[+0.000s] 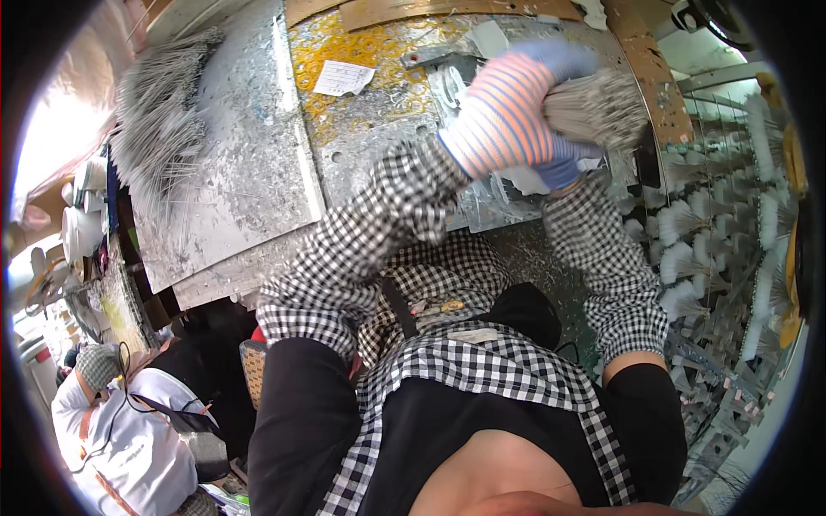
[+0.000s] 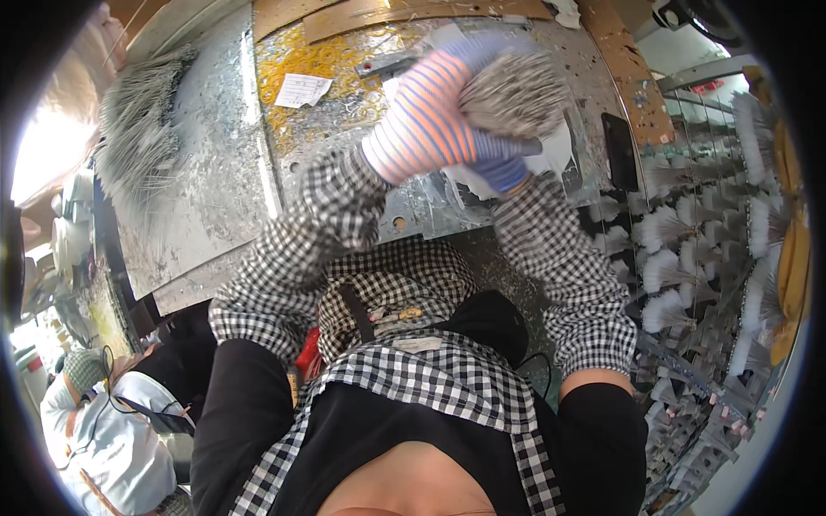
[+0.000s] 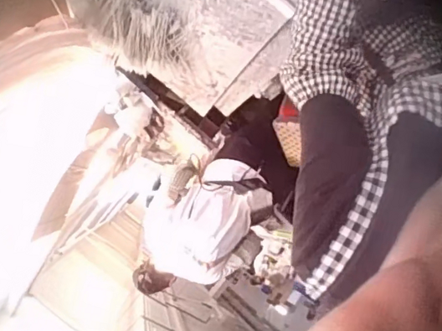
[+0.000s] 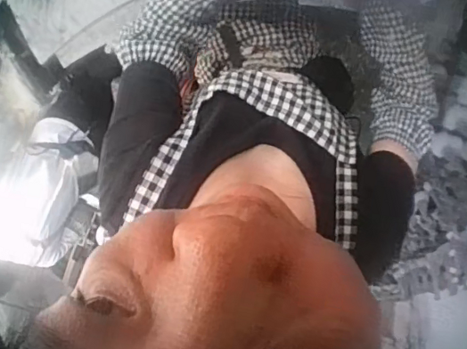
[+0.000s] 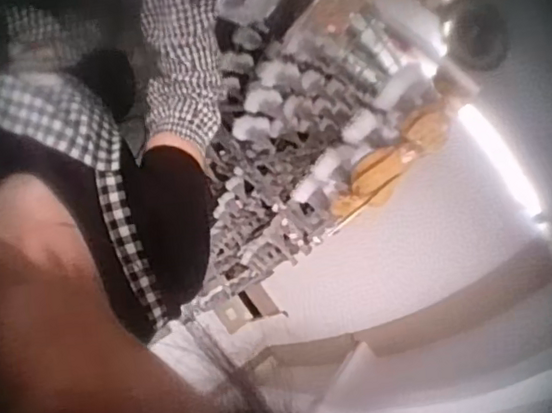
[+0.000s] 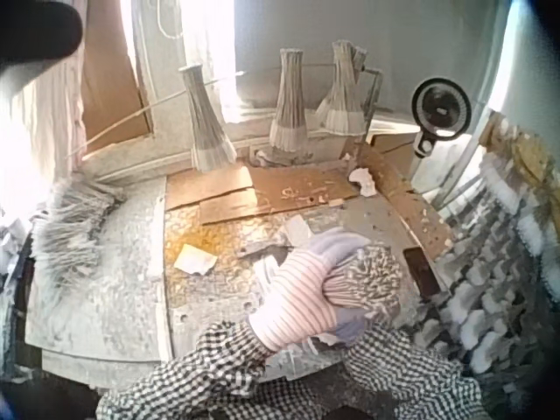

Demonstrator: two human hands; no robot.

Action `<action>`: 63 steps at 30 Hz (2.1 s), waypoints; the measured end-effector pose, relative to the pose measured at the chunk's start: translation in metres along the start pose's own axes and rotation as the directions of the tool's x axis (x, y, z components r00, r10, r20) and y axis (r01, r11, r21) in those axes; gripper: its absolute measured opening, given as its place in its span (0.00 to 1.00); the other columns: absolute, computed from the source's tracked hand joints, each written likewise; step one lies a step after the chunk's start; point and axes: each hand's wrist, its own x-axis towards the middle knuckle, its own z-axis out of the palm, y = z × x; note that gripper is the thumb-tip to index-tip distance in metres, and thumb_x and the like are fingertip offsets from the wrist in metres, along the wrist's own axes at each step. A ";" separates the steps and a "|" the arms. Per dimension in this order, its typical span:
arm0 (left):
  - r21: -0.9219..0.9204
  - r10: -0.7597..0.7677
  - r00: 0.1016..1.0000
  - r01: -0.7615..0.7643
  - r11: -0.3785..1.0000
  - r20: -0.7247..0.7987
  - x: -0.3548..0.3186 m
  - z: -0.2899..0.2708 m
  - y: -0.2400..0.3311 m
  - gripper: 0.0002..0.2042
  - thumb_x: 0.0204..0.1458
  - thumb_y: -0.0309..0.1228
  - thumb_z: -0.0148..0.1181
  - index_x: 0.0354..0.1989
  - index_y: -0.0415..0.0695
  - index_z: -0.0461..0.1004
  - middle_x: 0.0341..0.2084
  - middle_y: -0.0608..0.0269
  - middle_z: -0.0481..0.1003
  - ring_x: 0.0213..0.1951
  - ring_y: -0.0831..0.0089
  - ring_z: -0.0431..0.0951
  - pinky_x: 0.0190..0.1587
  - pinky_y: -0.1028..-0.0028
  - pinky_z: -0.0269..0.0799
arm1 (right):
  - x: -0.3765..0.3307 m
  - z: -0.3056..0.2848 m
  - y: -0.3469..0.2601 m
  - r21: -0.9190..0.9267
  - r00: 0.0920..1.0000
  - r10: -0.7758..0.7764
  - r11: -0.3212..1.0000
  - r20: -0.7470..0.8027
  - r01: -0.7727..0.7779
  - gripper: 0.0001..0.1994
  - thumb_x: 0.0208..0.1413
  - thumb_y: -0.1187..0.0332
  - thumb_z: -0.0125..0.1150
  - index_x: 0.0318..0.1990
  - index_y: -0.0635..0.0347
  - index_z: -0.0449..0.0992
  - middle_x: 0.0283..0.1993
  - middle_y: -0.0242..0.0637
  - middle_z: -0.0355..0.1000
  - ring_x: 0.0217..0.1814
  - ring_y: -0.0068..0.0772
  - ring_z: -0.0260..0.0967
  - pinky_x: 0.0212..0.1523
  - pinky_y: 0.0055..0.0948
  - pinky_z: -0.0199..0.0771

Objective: The person is assembling and bundling synthetic fibers to manufacture brush heads at an industrial workbench.

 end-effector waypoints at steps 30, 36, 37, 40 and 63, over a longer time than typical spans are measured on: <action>-0.024 -0.555 0.785 0.571 0.821 -0.275 -0.088 -0.177 0.046 0.12 0.52 0.30 0.73 0.40 0.37 0.81 0.31 0.63 0.82 0.32 0.79 0.80 0.37 0.74 0.76 | 0.161 0.098 -0.022 -0.162 0.928 -0.041 0.981 0.370 0.108 0.12 0.63 0.61 0.61 0.45 0.59 0.82 0.44 0.39 0.82 0.48 0.39 0.79 0.52 0.38 0.78; 0.051 -0.468 0.836 0.501 0.864 -0.286 -0.083 -0.175 0.016 0.08 0.52 0.28 0.73 0.34 0.39 0.81 0.30 0.64 0.83 0.31 0.80 0.79 0.37 0.76 0.76 | 0.112 0.051 -0.094 0.622 0.920 -0.055 0.752 0.388 -0.217 0.13 0.66 0.62 0.58 0.45 0.64 0.81 0.45 0.38 0.80 0.49 0.32 0.77 0.57 0.34 0.76; 0.132 -0.464 0.828 0.522 0.843 -0.315 -0.081 -0.175 0.013 0.07 0.52 0.28 0.73 0.33 0.39 0.81 0.25 0.66 0.82 0.28 0.81 0.78 0.34 0.77 0.75 | 0.107 0.044 -0.101 0.737 0.949 -0.101 0.656 0.299 -0.163 0.14 0.66 0.62 0.58 0.45 0.65 0.81 0.46 0.38 0.79 0.50 0.34 0.76 0.59 0.37 0.75; 0.201 -0.439 0.798 0.550 0.811 -0.413 -0.077 -0.172 0.015 0.08 0.52 0.29 0.73 0.33 0.39 0.81 0.25 0.66 0.81 0.28 0.81 0.78 0.34 0.76 0.75 | 0.092 0.028 -0.117 0.886 0.915 -0.245 0.419 0.320 -0.198 0.17 0.66 0.61 0.54 0.45 0.68 0.81 0.46 0.42 0.79 0.52 0.38 0.77 0.58 0.39 0.75; 0.685 -0.302 0.947 0.150 0.713 0.107 -0.086 -0.104 0.043 0.15 0.46 0.34 0.72 0.37 0.42 0.75 0.28 0.52 0.78 0.34 0.53 0.80 0.38 0.58 0.76 | 0.126 0.013 -0.068 0.387 0.730 0.469 0.634 0.497 -0.670 0.28 0.61 0.46 0.66 0.58 0.61 0.79 0.48 0.40 0.81 0.42 0.29 0.81 0.45 0.23 0.82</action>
